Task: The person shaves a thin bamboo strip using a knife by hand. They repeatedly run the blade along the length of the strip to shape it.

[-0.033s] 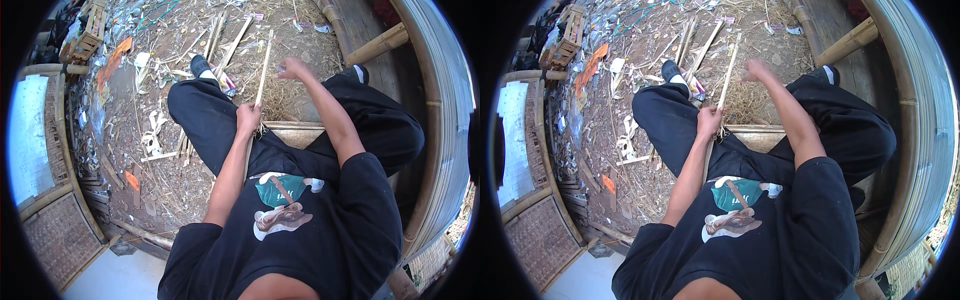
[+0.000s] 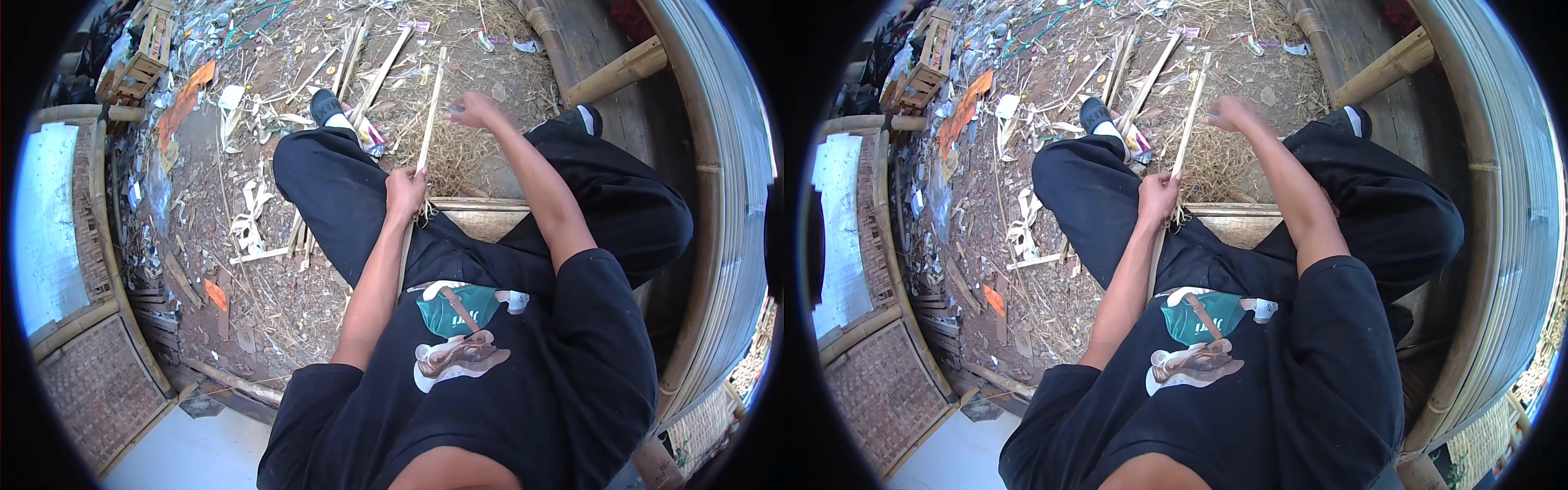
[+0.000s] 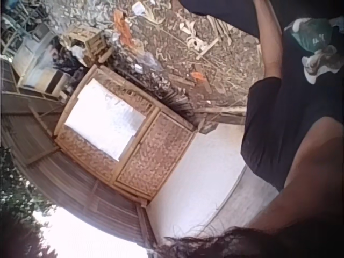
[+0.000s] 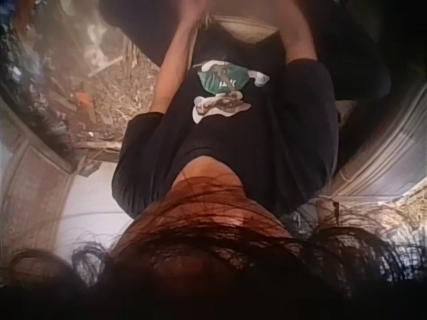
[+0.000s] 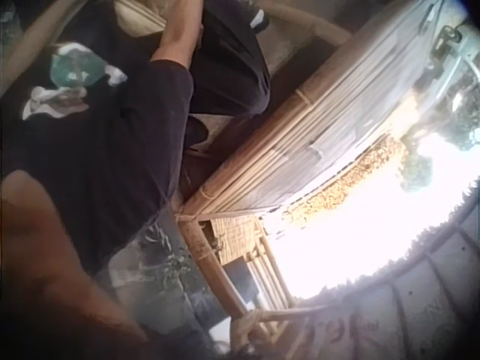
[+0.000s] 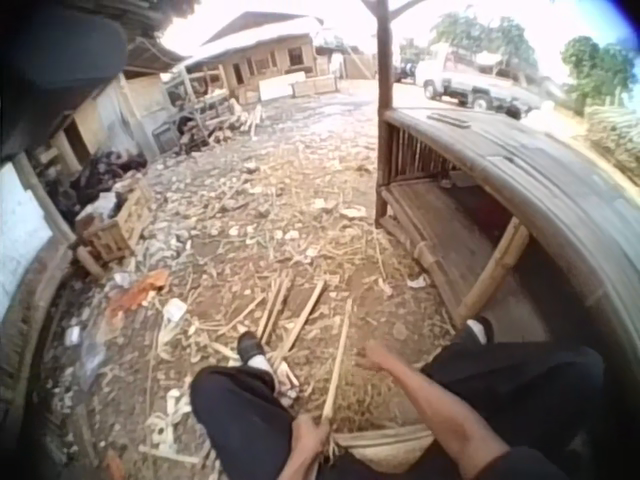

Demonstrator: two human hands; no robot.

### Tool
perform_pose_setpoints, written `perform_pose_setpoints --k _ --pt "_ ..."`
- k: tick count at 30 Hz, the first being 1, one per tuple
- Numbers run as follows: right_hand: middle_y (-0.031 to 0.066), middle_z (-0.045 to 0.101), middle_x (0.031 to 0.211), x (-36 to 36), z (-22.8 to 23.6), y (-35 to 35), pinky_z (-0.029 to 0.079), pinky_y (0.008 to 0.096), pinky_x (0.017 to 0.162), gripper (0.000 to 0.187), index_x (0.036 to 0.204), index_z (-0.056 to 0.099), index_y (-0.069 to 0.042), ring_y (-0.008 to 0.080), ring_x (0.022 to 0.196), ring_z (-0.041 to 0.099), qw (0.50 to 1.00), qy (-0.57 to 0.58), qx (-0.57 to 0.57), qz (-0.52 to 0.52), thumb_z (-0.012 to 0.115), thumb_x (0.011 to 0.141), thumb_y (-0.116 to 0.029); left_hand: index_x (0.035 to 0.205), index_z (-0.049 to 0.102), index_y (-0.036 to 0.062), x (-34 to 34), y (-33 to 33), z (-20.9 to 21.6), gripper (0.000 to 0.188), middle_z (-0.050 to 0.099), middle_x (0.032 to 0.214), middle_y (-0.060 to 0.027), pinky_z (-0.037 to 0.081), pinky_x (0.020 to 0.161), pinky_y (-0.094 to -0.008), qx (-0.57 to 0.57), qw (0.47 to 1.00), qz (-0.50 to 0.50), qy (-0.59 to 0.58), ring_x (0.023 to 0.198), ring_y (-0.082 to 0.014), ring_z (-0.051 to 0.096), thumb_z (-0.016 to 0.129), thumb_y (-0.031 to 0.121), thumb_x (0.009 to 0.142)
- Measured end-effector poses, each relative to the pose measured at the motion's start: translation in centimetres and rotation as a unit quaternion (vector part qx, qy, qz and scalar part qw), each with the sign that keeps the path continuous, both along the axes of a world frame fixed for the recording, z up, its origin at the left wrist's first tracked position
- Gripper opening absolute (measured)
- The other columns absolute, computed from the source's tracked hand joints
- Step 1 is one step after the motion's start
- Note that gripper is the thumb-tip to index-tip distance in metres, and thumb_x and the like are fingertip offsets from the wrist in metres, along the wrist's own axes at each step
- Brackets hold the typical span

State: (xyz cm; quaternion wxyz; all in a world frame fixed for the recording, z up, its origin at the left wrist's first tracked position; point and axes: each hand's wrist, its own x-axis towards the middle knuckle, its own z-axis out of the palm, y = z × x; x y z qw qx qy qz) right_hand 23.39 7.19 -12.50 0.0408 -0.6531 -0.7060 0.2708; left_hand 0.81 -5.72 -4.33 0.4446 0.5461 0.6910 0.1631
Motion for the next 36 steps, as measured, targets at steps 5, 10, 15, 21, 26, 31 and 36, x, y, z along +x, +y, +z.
perform_pose_setpoints --k 5,10,15,21,26,31,36 --pt "0.0156 0.068 0.102 -3.5 2.6 -0.5 0.051 0.0382 0.083 0.027 0.111 0.068 -0.018 0.0319 0.092 0.065 0.979 0.167 -0.016 -0.118 0.064 0.085 -0.019 0.093 0.069 -0.0024 -1.0 0.0 -1.3 0.032 0.06 0.058 -0.0163 0.048 0.06 -0.0373 0.023 1.0 -0.015 0.001 0.056 -0.024 0.064 0.061 0.028 0.088" --pt "0.0175 0.067 0.103 -3.6 0.1 -0.3 0.051 0.0384 0.083 0.029 0.115 0.066 -0.02 0.0314 0.091 0.066 0.979 0.179 -0.003 -0.102 0.059 0.088 -0.014 0.094 0.069 -0.0019 -0.5 0.0 -1.2 0.032 0.06 0.058 -0.0167 0.048 0.06 -0.037 -0.007 1.0 -0.004 -0.004 0.056 -0.0241 0.063 0.062 0.028 0.088" --pt "0.0188 0.065 0.107 -4.0 -1.9 0.2 0.05 0.04 0.085 0.028 0.114 0.067 -0.019 0.0325 0.094 0.065 0.966 0.209 0.056 -0.14 0.056 0.089 -0.014 0.093 0.07 -0.0027 -0.2 -0.2 -0.7 0.03 0.058 0.055 -0.0066 0.043 0.05 -0.0314 0.016 1.0 -0.005 -0.024 0.048 -0.0106 0.053 0.061 0.026 0.089" --pt "0.0174 0.065 0.11 -4.0 -1.2 -0.4 0.048 0.0376 0.087 0.028 0.116 0.066 -0.017 0.0296 0.099 0.064 0.968 0.222 -0.021 -0.118 0.051 0.093 -0.016 0.094 0.069 -0.0039 0.0 -0.4 0.2 0.029 0.055 0.05 -0.007 0.041 0.044 -0.0309 0.013 1.0 -0.004 -0.025 0.041 -0.0109 0.05 0.061 0.024 0.09" --pt "0.015 0.068 0.105 -4.4 -1.6 -1.4 0.048 0.0314 0.083 0.027 0.119 0.064 -0.016 0.0224 0.095 0.065 0.959 0.258 -0.024 -0.111 0.054 0.093 -0.017 0.084 0.067 -0.0066 -0.2 -0.3 -0.2 0.027 0.056 0.05 -0.0175 0.045 0.049 -0.0376 0.026 0.999 -0.008 -0.019 0.043 -0.0242 0.059 0.059 0.019 0.089" --pt "0.0165 0.069 0.092 -4.4 -2.2 -1.8 0.048 0.0321 0.069 0.026 0.117 0.066 -0.017 0.0174 0.074 0.062 0.963 0.248 0.002 -0.103 0.054 0.093 -0.017 0.082 0.067 -0.0067 -0.1 -0.5 -0.5 0.028 0.055 0.05 -0.0191 0.046 0.05 -0.0384 0.037 0.999 -0.003 -0.019 0.044 -0.0269 0.059 0.059 0.019 0.088" --pt "0.0164 0.069 0.093 -3.2 -4.2 -1.9 0.047 0.0329 0.071 0.027 0.118 0.065 -0.014 0.0183 0.075 0.062 0.958 0.266 0.05 -0.1 0.053 0.094 -0.016 0.097 0.068 -0.0049 0.5 -0.1 0.1 0.03 0.058 0.051 -0.0137 0.046 0.047 -0.0335 0.0 0.999 -0.016 -0.031 0.041 -0.0181 0.058 0.06 0.023 0.09"
